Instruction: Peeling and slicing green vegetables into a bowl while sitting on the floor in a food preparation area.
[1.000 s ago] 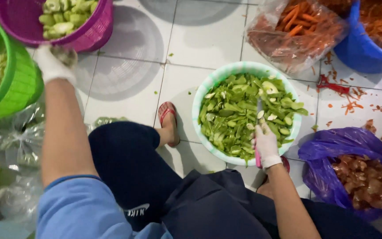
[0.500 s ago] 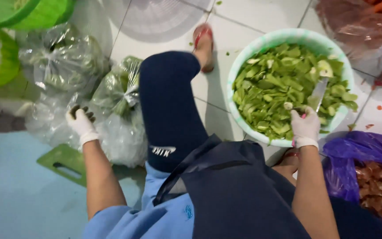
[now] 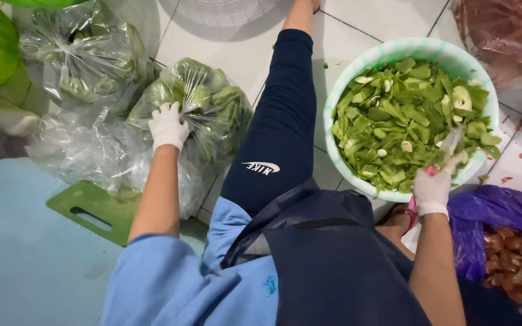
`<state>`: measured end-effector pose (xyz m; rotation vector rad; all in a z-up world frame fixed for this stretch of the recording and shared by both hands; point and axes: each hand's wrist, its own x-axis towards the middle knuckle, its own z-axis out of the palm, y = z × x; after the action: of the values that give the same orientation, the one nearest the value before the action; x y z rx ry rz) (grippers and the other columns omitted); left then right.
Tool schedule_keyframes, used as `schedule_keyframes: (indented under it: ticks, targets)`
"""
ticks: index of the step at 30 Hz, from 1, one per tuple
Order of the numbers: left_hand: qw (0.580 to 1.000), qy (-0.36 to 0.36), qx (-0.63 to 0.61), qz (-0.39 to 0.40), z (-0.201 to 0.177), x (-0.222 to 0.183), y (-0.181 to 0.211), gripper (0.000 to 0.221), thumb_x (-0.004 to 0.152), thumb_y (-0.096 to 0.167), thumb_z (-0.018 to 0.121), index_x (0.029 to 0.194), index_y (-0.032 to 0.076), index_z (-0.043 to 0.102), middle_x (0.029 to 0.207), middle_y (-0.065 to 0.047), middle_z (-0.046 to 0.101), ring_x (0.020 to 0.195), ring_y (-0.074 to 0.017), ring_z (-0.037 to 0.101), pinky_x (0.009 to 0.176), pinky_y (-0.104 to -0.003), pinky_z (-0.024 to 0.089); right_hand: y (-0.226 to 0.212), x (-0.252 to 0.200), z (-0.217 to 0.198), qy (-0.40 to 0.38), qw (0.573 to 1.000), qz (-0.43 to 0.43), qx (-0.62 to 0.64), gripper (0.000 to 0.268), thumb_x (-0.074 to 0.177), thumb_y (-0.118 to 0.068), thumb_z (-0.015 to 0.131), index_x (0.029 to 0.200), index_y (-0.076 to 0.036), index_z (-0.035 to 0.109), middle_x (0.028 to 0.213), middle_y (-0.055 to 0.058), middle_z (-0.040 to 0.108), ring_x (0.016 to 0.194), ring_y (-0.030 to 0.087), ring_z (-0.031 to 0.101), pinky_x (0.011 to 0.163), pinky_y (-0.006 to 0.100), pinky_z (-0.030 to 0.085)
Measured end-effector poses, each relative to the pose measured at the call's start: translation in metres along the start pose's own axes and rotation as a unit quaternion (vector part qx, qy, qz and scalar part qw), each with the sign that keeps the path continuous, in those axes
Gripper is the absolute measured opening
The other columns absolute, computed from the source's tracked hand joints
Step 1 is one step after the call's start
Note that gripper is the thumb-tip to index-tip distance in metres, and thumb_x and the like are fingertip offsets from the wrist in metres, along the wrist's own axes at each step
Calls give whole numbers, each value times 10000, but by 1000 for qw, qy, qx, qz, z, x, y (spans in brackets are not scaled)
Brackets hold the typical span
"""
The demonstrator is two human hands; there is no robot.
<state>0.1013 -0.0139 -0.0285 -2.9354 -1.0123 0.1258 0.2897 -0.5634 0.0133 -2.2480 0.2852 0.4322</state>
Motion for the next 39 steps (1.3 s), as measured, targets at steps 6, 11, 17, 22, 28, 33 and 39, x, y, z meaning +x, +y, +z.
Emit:
schedule_keyframes:
  ticks: [6, 11, 17, 22, 28, 33, 39]
  targets:
    - [994, -53, 96, -14, -2, 13, 17, 329, 771, 367, 569, 868, 76, 685, 1017, -169, 528, 840, -332, 465, 707, -407, 379, 11, 12, -3, 9, 984, 106, 140, 781, 935, -15, 378, 1471, -134, -178, 886, 73, 589, 520, 101, 453, 406, 206, 394]
    - [998, 39, 44, 14, -17, 4, 3, 367, 812, 391, 509, 793, 68, 684, 1029, -141, 545, 846, -342, 448, 696, -437, 373, -15, 26, -29, 49, 967, 41, 246, 436, 884, -5, 511, 1258, -68, 295, 923, 19, 546, 571, 38, 507, 451, 136, 441]
    - [971, 104, -212, -26, 2, 3, -15, 244, 910, 241, 461, 859, 86, 643, 817, -125, 643, 692, -342, 564, 624, -412, 462, -99, 37, -39, 0, 899, 23, 437, 166, 920, -235, 449, 1024, -112, 489, 792, -23, 519, 576, 54, 468, 457, 161, 395]
    - [844, 165, -492, -135, 30, -2, -15, 104, 896, 154, 554, 932, 108, 640, 899, -162, 647, 924, -309, 615, 835, -413, 471, -249, -43, 46, -138, 906, 26, 400, 143, 854, -262, 479, 947, -154, 478, 759, -35, 475, 520, 42, 407, 387, 157, 330]
    - [730, 153, -627, -226, 47, -10, -23, 175, 918, 157, 502, 909, 179, 676, 919, -22, 684, 930, -132, 600, 908, -319, 444, -302, -86, 220, -308, 905, -46, 289, 180, 946, -193, 502, 1096, -152, 410, 659, 79, 508, 377, 131, 458, 275, 208, 381]
    - [675, 133, -673, -271, 49, -15, -21, 218, 955, 206, 474, 861, 211, 671, 873, 55, 670, 855, -78, 530, 865, -265, 423, -276, -110, 330, -371, 913, -92, 144, 342, 973, -314, 389, 1247, -113, 354, 669, 102, 549, 391, 161, 522, 272, 260, 463]
    - [669, 113, -686, -264, 24, -19, -20, 261, 992, 215, 439, 807, 164, 616, 764, 12, 633, 728, -86, 492, 725, -216, 419, -241, -137, 350, -363, 827, -262, -340, 290, 978, -428, 251, 1112, -184, 333, 716, 153, 655, 792, 369, 675, 734, 472, 527]
